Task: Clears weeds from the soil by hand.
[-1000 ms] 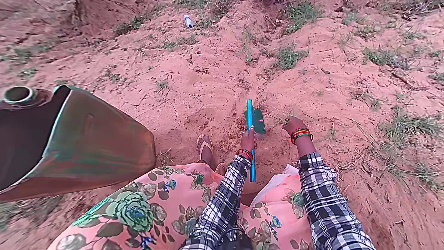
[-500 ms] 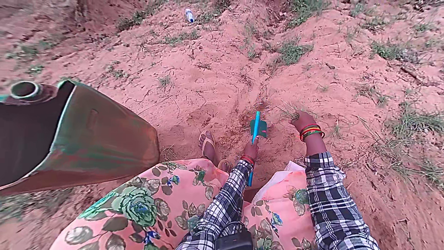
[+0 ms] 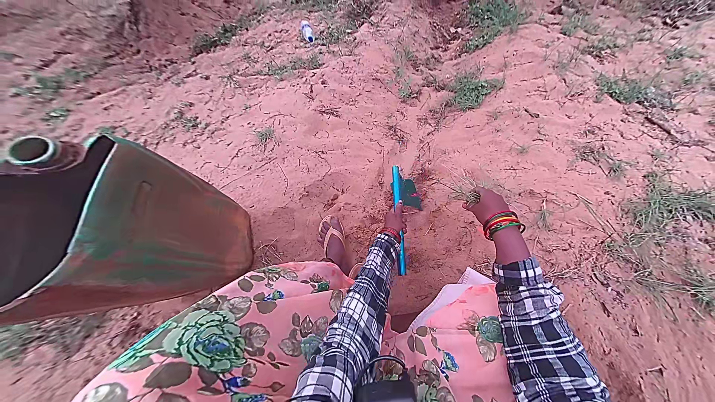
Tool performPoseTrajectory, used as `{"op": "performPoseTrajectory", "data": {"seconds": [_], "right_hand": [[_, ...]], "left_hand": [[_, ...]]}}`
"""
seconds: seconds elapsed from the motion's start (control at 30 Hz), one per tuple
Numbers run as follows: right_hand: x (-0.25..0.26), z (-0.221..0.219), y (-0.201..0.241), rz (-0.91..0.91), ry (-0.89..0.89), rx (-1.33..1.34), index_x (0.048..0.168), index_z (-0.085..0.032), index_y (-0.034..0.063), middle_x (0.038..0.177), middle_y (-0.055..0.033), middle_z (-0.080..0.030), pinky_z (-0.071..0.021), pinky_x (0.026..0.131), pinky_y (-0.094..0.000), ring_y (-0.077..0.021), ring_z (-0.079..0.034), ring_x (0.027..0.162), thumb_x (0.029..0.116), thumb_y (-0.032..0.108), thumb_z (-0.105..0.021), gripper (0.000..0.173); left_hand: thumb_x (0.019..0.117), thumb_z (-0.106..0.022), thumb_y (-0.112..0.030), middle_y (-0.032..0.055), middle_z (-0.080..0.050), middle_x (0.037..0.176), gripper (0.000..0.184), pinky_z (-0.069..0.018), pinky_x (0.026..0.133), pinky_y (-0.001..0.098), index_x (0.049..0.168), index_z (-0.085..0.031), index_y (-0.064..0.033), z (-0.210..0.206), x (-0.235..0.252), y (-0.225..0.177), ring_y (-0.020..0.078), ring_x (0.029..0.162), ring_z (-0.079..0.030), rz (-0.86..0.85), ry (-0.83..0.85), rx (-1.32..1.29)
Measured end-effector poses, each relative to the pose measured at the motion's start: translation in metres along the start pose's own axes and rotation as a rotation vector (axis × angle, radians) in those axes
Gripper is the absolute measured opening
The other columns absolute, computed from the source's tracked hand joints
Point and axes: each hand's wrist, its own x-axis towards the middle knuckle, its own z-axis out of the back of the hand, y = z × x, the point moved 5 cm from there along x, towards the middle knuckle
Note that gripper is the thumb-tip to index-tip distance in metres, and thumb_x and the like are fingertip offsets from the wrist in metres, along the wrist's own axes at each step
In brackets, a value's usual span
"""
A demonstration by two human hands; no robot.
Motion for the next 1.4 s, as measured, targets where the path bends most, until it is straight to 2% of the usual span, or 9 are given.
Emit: {"op": "performPoseTrajectory", "data": {"seconds": [0.07, 0.2, 0.5, 0.7, 0.83, 0.93, 1.13, 1.23, 1.4], "right_hand": [[-0.002, 0.003, -0.001, -0.002, -0.013, 0.008, 0.130, -0.064, 0.0041, 0.123, -0.0263, -0.068, -0.0479, 0.098, -0.0668, -0.0459, -0.065, 0.117, 0.0992, 0.022, -0.070, 0.036], [-0.005, 0.007, 0.003, 0.004, -0.036, 0.002, 0.128, -0.065, 0.0035, 0.121, -0.0274, -0.069, -0.0483, 0.095, -0.0673, -0.0470, -0.065, 0.116, 0.0996, 0.022, -0.070, 0.034], [0.002, 0.001, -0.003, 0.013, -0.058, 0.006, 0.132, -0.064, 0.0053, 0.122, -0.0259, -0.069, -0.0497, 0.093, -0.0687, -0.0471, -0.066, 0.114, 0.0993, 0.021, -0.070, 0.037], [0.001, 0.002, -0.004, -0.025, -0.011, -0.008, 0.132, -0.064, 0.0062, 0.125, -0.0250, -0.068, -0.0484, 0.098, -0.0665, -0.0450, -0.065, 0.119, 0.0992, 0.020, -0.070, 0.037], [-0.004, 0.006, -0.004, -0.005, -0.037, 0.009, 0.130, -0.064, 0.0060, 0.122, -0.0245, -0.069, -0.0492, 0.096, -0.0657, -0.0446, -0.065, 0.116, 0.0992, 0.020, -0.070, 0.034], [-0.003, 0.009, -0.003, 0.003, -0.042, -0.001, 0.131, -0.064, 0.0058, 0.122, -0.0254, -0.069, -0.0488, 0.096, -0.0670, -0.0461, -0.065, 0.117, 0.0998, 0.021, -0.069, 0.035], [-0.003, 0.003, 0.001, 0.009, -0.018, -0.022, 0.129, -0.064, 0.0047, 0.122, -0.0267, -0.069, -0.0488, 0.094, -0.0683, -0.0475, -0.065, 0.116, 0.0997, 0.019, -0.069, 0.033], [-0.001, 0.000, 0.001, 0.012, -0.009, -0.035, 0.130, -0.064, 0.0055, 0.123, -0.0262, -0.068, -0.0487, 0.095, -0.0681, -0.0467, -0.065, 0.117, 0.1000, 0.020, -0.069, 0.034], [-0.004, -0.009, 0.012, 0.043, -0.001, -0.069, 0.129, -0.065, 0.0047, 0.122, -0.0271, -0.069, -0.0474, 0.096, -0.0681, -0.0476, -0.064, 0.117, 0.0998, 0.019, -0.069, 0.033]], "left_hand": [[0.1111, -0.030, -0.053, -0.0019, -0.041, 0.065, 0.050, -0.0388, 0.044, 0.0227, 0.111, -0.054, -0.0083, 0.008, -0.020, -0.002, 0.0086, 0.044, -0.038, 0.029, 0.026, -0.032], [0.1130, -0.030, -0.046, 0.0001, -0.044, 0.068, 0.050, -0.0425, 0.047, 0.0247, 0.116, -0.056, -0.0026, 0.016, -0.048, -0.003, 0.0100, 0.048, -0.042, -0.081, 0.049, 0.113], [0.1127, -0.026, -0.047, -0.0002, -0.047, 0.067, 0.055, -0.0470, 0.053, 0.0297, 0.121, -0.056, -0.0017, -0.054, -0.035, -0.071, 0.0116, 0.052, -0.047, -0.563, 0.033, 0.037], [0.1129, -0.025, -0.049, 0.0058, -0.048, 0.078, 0.058, -0.0474, 0.056, 0.0333, 0.133, -0.051, -0.0023, -0.065, 0.005, -0.006, 0.0166, 0.056, -0.045, -0.119, 0.174, 0.223], [0.1120, -0.029, -0.050, -0.0024, -0.042, 0.065, 0.051, -0.0382, 0.044, 0.0218, 0.120, -0.053, -0.0065, -0.040, -0.039, -0.002, 0.0076, 0.045, -0.038, 0.047, 0.132, -0.037], [0.1126, -0.028, -0.048, -0.0031, -0.042, 0.062, 0.050, -0.0380, 0.042, 0.0200, 0.119, -0.054, -0.0054, -0.018, -0.058, -0.002, 0.0064, 0.043, -0.039, -0.004, 0.103, -0.087], [0.1105, -0.025, -0.056, -0.0036, -0.040, 0.063, 0.053, -0.0400, 0.046, 0.0247, 0.114, -0.053, -0.0109, 0.002, -0.064, -0.056, 0.0081, 0.046, -0.038, -0.425, -0.065, -0.091], [0.1128, -0.024, -0.047, -0.0040, -0.043, 0.063, 0.052, -0.0418, 0.047, 0.0237, 0.114, -0.055, -0.0060, 0.011, -0.044, -0.066, 0.0068, 0.047, -0.042, -0.532, -0.120, -0.099], [0.1126, -0.021, -0.051, 0.0095, -0.053, 0.082, 0.064, -0.0497, 0.064, 0.0363, 0.132, -0.054, 0.0002, 0.025, -0.014, 0.002, 0.0194, 0.063, -0.050, -0.055, -0.068, 0.160]]}}
